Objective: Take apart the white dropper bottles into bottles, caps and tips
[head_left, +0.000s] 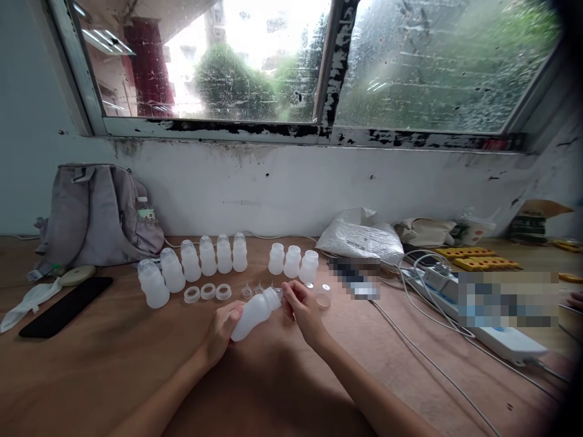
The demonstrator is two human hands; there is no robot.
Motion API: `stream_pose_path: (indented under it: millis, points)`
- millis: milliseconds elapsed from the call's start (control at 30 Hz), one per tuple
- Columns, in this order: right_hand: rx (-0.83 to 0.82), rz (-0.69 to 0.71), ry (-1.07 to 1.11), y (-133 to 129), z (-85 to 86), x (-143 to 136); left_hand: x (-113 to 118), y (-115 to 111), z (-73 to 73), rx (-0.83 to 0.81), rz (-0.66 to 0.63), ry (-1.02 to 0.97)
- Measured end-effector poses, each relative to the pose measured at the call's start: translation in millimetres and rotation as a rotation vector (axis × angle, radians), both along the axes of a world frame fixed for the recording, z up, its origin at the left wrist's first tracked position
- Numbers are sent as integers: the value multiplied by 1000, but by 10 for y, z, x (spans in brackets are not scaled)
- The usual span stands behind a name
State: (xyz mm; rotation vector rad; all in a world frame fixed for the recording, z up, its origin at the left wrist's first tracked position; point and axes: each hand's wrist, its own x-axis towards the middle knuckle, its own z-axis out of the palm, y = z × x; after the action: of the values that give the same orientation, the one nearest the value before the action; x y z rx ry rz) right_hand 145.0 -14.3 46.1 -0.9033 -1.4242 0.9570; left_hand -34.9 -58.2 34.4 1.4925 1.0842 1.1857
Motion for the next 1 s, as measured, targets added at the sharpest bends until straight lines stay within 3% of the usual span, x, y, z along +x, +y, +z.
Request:
stream_pose_path:
  millis: [133, 500, 667, 800, 900, 1000]
  points:
    - [-23, 43, -12, -18, 19, 3, -24, 22, -8, -19, -23, -34]
    - [64, -51, -12, 21, 27, 31, 15, 51, -38, -132, -73, -127]
    - [95, -138, -10, 58, 37, 73, 27, 85, -45, -118, 47, -295]
    - [263, -200, -386, 35, -28, 54, 5, 137, -69, -89, 180, -461]
    - [470, -182, -744, -16, -123, -5, -12, 175, -93, -88, 236, -538]
    - [542, -143, -952, -62, -193, -56, -17, 189, -101, -75, 268, -548]
